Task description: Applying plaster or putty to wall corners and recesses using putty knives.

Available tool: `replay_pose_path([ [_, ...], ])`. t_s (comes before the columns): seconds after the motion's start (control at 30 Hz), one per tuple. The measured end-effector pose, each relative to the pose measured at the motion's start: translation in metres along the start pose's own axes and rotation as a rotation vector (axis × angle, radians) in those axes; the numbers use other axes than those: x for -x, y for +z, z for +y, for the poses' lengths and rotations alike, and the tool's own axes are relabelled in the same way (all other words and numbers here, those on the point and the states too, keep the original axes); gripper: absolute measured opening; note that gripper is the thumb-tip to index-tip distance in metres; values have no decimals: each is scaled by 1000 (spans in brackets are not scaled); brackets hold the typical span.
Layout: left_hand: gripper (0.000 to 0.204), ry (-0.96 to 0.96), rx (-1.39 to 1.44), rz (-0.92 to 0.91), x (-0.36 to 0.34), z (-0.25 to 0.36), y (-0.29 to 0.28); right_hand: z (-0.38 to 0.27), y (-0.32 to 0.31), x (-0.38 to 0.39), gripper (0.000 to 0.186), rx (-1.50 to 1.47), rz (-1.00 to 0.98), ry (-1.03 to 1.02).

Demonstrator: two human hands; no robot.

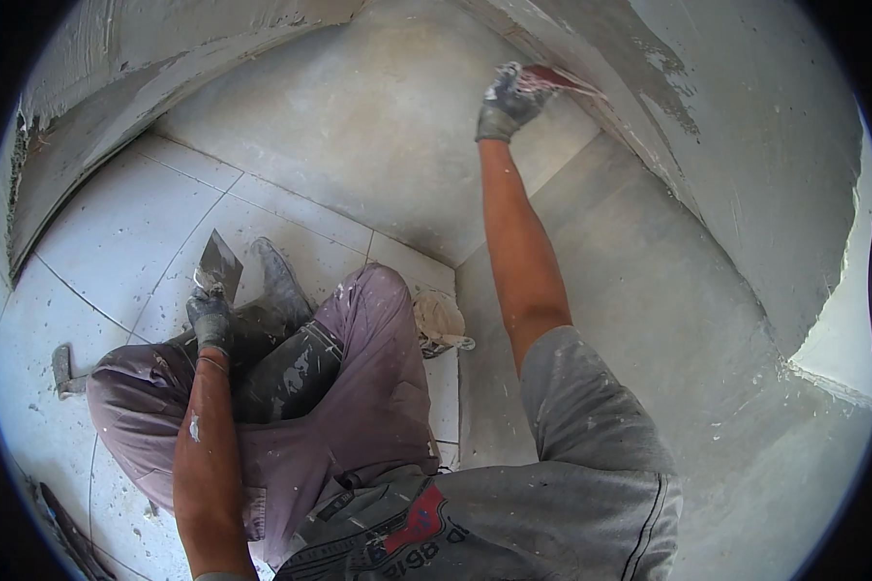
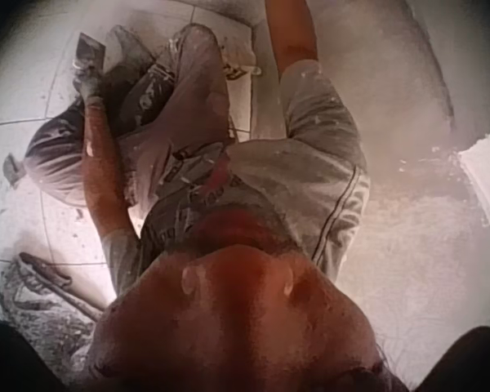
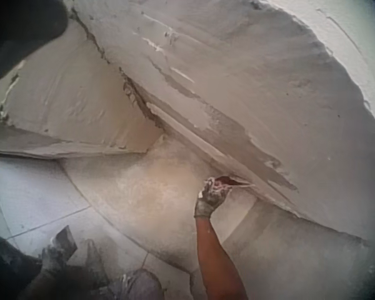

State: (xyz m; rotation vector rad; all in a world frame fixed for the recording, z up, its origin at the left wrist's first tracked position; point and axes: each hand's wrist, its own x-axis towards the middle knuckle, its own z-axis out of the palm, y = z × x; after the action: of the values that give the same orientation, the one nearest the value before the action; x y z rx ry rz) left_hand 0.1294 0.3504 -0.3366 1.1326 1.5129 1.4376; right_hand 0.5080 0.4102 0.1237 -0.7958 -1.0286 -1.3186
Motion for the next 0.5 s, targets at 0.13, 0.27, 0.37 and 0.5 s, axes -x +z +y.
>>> replay_pose_path([
  [0.13, 41, 69, -301, -126, -23, -36, -28, -118, 5, 51, 37, -774, -30, 407],
  [0.27, 60, 884, -587, -49, 34, 44, -39, -149, -76, 103, 45, -1585, -431, 1196],
  [0.37, 47, 845, -315, -97, 53, 121, -40, -154, -128, 123, 30, -1549, -606, 1574],
  [0.5, 37, 987, -212, 54, 69, 152, -36, -176, -163, 113, 34, -1385, -746, 1325],
])
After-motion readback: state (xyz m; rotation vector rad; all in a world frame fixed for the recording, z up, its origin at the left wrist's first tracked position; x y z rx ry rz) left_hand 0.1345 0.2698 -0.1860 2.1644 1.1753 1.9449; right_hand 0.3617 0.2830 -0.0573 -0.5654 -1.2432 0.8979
